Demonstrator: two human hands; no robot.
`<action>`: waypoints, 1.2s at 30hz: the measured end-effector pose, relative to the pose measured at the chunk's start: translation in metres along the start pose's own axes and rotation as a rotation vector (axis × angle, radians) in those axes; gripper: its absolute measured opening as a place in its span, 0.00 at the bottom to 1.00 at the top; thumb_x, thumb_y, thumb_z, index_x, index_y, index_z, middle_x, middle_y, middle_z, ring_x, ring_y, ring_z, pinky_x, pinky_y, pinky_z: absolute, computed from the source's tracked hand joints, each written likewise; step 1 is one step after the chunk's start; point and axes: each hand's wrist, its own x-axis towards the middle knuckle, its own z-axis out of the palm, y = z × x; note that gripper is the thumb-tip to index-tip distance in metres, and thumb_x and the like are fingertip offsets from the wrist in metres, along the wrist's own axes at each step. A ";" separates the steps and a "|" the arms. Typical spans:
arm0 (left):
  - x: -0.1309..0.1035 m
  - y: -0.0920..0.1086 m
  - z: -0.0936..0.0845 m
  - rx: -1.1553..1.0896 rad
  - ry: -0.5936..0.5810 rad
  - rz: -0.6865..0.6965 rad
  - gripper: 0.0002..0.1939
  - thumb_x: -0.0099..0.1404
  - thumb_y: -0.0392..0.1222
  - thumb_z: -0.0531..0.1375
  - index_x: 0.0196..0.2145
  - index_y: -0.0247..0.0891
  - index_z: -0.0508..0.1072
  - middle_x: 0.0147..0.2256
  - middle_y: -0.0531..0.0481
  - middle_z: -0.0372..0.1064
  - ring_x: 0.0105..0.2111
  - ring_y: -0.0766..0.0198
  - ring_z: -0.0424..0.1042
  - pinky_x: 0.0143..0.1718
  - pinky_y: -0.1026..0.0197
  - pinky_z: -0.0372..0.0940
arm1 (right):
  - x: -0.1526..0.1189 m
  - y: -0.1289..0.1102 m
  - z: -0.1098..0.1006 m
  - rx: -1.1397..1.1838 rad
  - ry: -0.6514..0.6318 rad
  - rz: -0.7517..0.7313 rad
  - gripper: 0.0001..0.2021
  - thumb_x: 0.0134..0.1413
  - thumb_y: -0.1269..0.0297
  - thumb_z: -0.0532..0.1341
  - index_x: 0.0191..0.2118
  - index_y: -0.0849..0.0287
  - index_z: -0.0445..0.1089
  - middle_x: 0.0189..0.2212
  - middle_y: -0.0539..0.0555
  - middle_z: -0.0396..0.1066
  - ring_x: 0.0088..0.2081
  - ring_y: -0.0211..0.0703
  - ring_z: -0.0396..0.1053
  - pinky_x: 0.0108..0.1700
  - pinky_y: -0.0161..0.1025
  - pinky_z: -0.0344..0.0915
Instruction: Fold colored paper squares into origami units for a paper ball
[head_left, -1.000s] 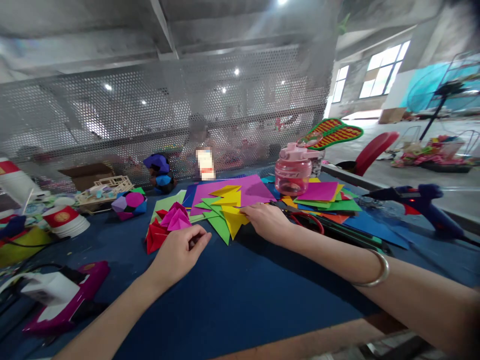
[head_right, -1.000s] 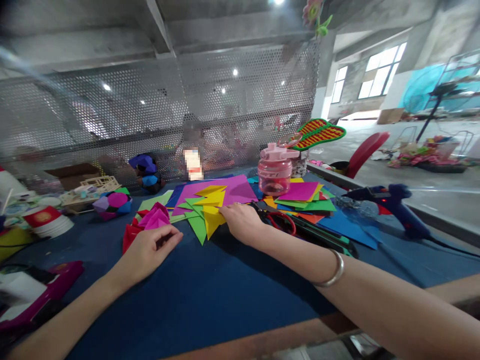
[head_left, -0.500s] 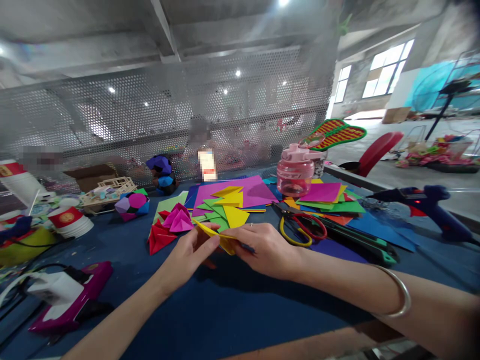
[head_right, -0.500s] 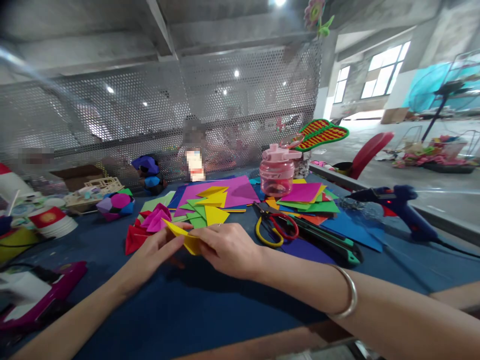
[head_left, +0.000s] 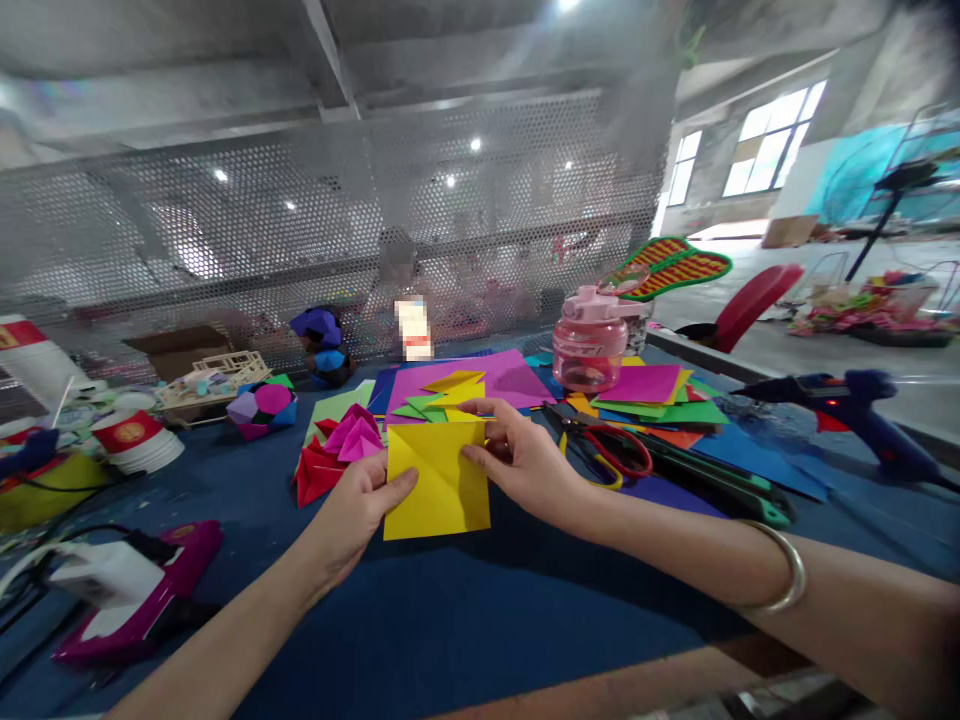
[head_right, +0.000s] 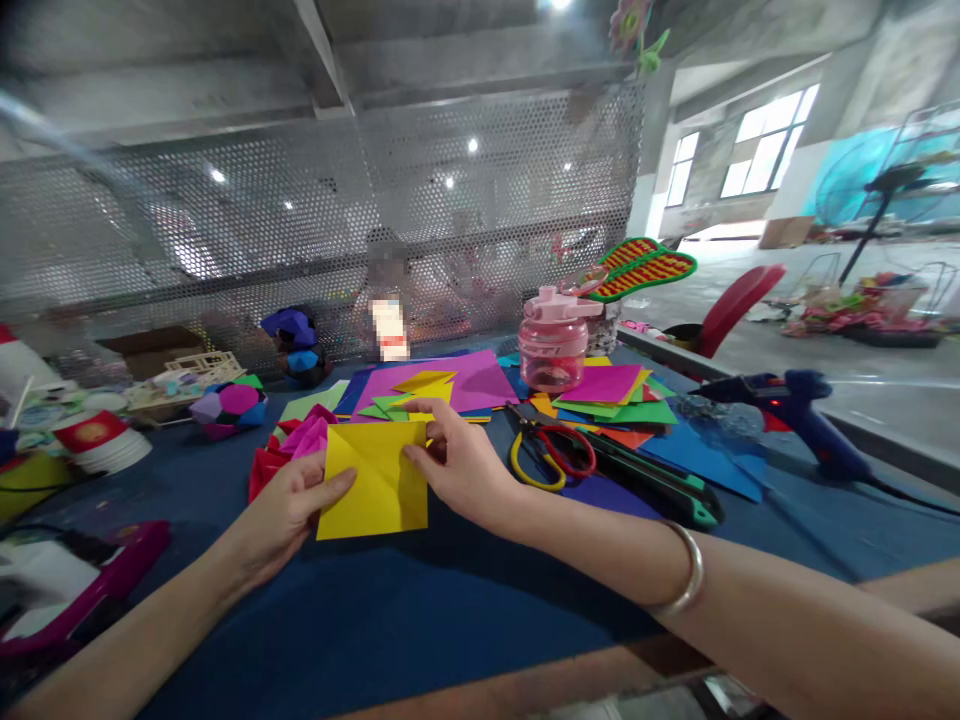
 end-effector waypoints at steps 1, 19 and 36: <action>0.000 0.001 0.000 -0.018 0.000 -0.009 0.26 0.53 0.45 0.70 0.49 0.34 0.72 0.46 0.40 0.77 0.46 0.46 0.76 0.37 0.58 0.72 | 0.000 0.001 0.000 -0.012 0.008 -0.016 0.20 0.59 0.69 0.58 0.57 0.60 0.58 0.32 0.51 0.71 0.27 0.37 0.68 0.29 0.33 0.65; 0.010 -0.008 -0.013 0.192 -0.039 -0.049 0.23 0.59 0.45 0.64 0.49 0.29 0.73 0.41 0.34 0.77 0.37 0.47 0.79 0.37 0.53 0.72 | -0.004 0.003 -0.010 -0.495 -0.289 -0.858 0.15 0.66 0.73 0.51 0.52 0.59 0.70 0.52 0.53 0.74 0.54 0.42 0.68 0.62 0.45 0.51; -0.036 -0.045 0.007 1.377 0.066 1.165 0.15 0.72 0.32 0.50 0.39 0.38 0.77 0.37 0.56 0.81 0.37 0.71 0.79 0.55 0.69 0.64 | -0.032 0.008 -0.036 -0.286 -0.504 -0.789 0.16 0.69 0.72 0.47 0.48 0.68 0.71 0.48 0.59 0.76 0.47 0.39 0.74 0.60 0.37 0.59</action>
